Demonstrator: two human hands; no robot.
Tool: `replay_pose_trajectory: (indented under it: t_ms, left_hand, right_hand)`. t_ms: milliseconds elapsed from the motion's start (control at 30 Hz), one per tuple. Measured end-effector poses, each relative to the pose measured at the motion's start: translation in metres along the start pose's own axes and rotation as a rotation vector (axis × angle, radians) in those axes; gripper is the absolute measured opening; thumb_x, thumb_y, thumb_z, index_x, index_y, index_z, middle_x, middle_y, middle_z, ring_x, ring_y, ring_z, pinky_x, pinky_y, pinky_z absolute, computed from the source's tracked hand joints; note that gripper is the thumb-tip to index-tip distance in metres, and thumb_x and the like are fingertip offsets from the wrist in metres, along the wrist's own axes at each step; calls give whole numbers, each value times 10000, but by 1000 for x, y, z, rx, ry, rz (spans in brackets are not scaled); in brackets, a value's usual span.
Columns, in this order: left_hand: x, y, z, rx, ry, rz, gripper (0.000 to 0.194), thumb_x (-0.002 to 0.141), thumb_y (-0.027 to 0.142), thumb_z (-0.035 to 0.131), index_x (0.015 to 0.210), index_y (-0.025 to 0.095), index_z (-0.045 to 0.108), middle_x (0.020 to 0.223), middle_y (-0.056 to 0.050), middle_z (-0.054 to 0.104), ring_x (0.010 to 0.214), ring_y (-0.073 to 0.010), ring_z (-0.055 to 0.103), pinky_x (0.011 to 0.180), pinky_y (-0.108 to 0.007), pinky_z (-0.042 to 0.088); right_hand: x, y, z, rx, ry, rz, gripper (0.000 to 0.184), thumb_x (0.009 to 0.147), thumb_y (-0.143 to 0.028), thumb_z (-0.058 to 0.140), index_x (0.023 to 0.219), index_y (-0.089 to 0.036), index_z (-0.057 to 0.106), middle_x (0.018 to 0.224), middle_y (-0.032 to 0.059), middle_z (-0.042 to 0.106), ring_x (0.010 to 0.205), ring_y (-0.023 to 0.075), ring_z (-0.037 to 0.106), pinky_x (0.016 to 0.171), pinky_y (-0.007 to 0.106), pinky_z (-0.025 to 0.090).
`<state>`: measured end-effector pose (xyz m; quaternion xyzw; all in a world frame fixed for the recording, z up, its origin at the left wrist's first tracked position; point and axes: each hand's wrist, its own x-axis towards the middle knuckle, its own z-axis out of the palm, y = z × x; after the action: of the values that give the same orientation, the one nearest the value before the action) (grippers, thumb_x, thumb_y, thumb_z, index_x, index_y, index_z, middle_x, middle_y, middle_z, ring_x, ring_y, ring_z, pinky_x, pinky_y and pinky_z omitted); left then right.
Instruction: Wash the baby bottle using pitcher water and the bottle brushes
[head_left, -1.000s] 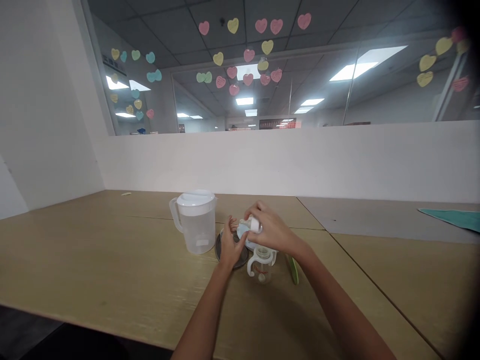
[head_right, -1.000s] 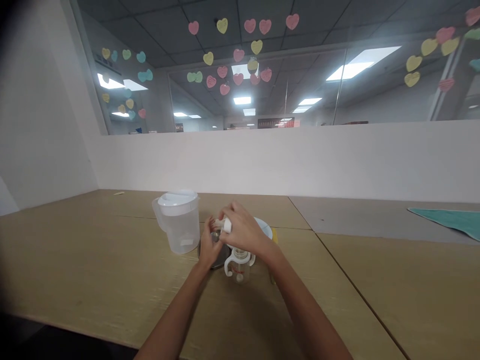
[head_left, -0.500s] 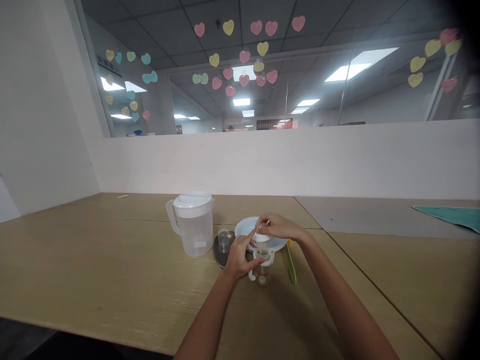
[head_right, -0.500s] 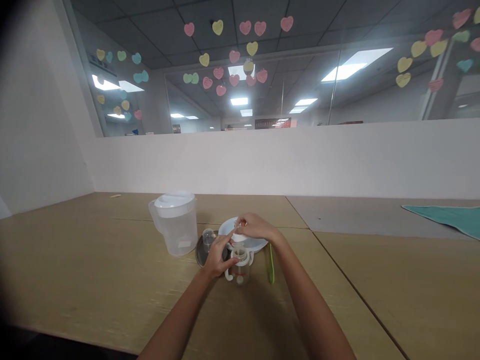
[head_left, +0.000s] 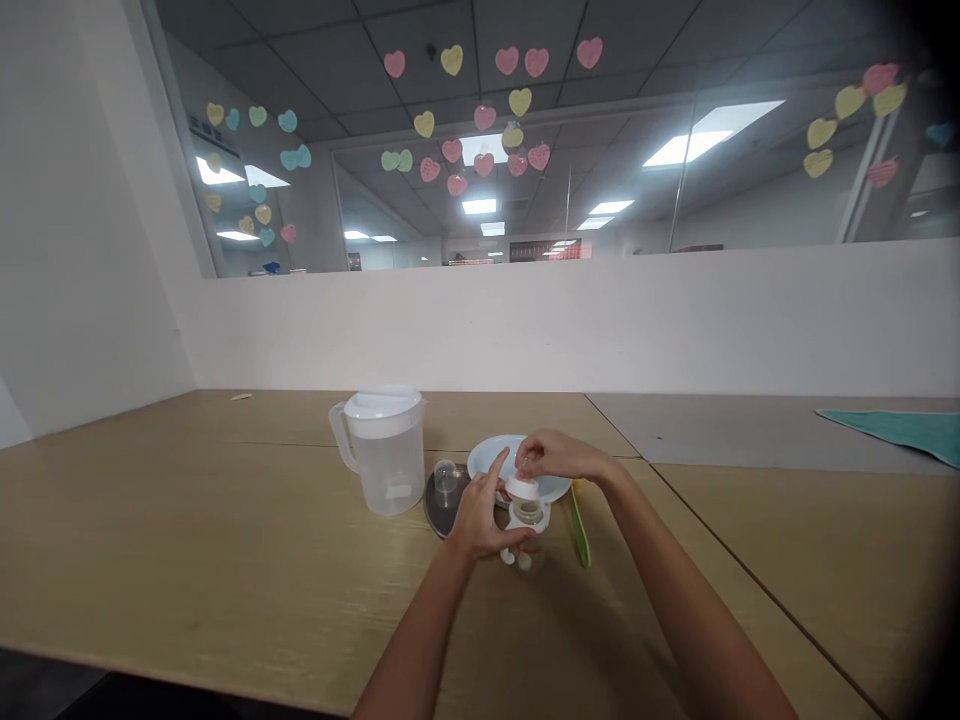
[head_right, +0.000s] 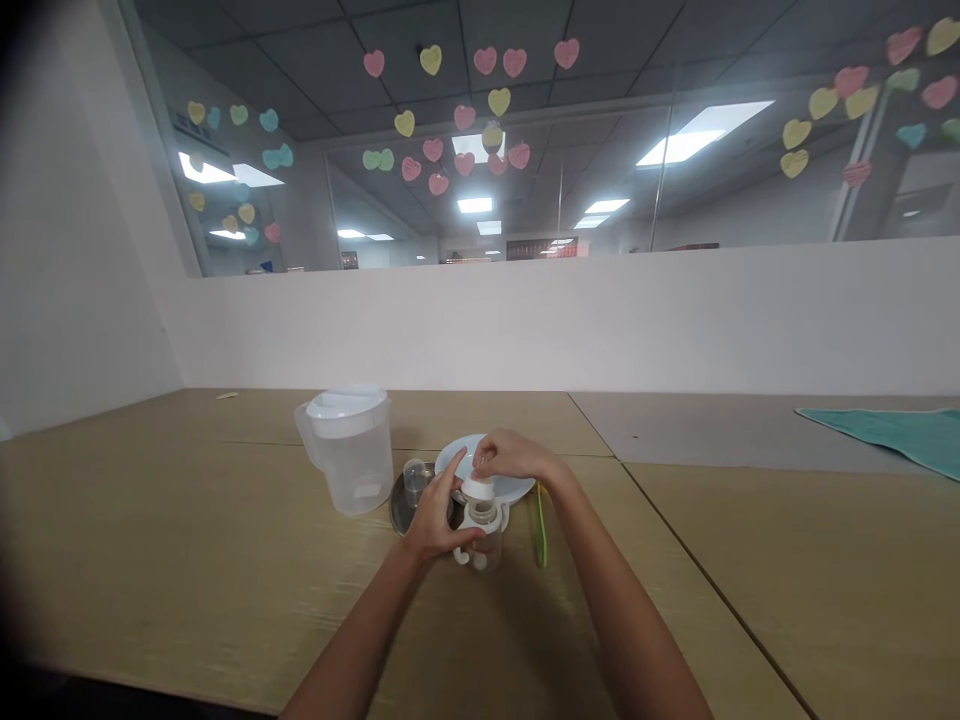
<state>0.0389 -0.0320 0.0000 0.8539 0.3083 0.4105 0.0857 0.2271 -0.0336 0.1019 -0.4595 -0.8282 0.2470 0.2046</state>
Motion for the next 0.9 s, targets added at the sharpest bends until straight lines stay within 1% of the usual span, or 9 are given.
replay_pose_trajectory:
  t_ms: [133, 300, 400, 533, 633, 767, 833, 900]
  left_hand:
    - [1, 1, -3, 44, -18, 29, 991, 603, 528, 670, 1396, 196, 177, 855, -25, 627, 794, -201, 560, 808, -351, 423]
    - [1, 2, 0, 111, 27, 101, 886, 613, 480, 650, 1358, 185, 272, 810, -18, 632, 759, -200, 564, 778, -355, 428]
    - [1, 3, 1, 132, 42, 139, 831, 615, 451, 639, 1330, 178, 316, 729, -4, 618, 714, -197, 559, 761, -354, 422]
    - [0, 4, 4, 163, 15, 153, 773, 621, 410, 623, 1298, 171, 338, 658, 11, 590, 648, -187, 530, 715, -342, 413]
    - [-1, 2, 5, 193, 15, 134, 747, 617, 383, 609, 1280, 164, 343, 634, 14, 579, 639, -192, 514, 679, -327, 407]
    - [-1, -1, 8, 227, 6, 124, 766, 615, 370, 595, 1296, 157, 316, 635, 11, 590, 650, -200, 521, 659, -314, 404]
    - [-2, -1, 9, 242, 1, 124, 778, 622, 381, 586, 1311, 154, 303, 636, 8, 595, 652, -203, 530, 654, -308, 406]
    - [-2, -1, 10, 249, -5, 109, 790, 628, 395, 581, 1323, 151, 296, 617, 13, 593, 631, -197, 536, 635, -296, 405]
  right_hand:
    - [-4, -9, 0, -19, -39, 4, 197, 648, -268, 591, 787, -155, 674, 676, -5, 604, 650, 126, 509, 542, 209, 343]
    - [-12, -21, -2, -110, -69, -11, 215, 625, -160, 583, 812, -167, 689, 754, 16, 645, 705, 148, 546, 590, 217, 374]
    - [-16, -25, -2, -179, -37, -11, 268, 609, -80, 543, 811, -176, 690, 792, 23, 660, 731, 155, 561, 613, 219, 382]
    - [-19, -26, 0, -253, -1, -34, 318, 598, -20, 477, 769, -180, 693, 775, 21, 661, 724, 147, 568, 610, 207, 377]
    - [-18, -27, 3, -290, -16, -52, 331, 575, -7, 468, 745, -180, 693, 774, 13, 659, 708, 135, 563, 589, 192, 365]
    - [-17, -26, 6, -303, -29, -37, 327, 572, -10, 457, 737, -174, 687, 741, 4, 657, 659, 115, 551, 547, 179, 345]
    - [-16, -26, 8, -291, -11, -24, 308, 589, -26, 463, 752, -169, 681, 742, 7, 662, 649, 108, 553, 538, 174, 344]
    - [-15, -27, 8, -314, 33, 12, 263, 602, -67, 503, 779, -163, 672, 746, 16, 666, 634, 109, 553, 520, 176, 339]
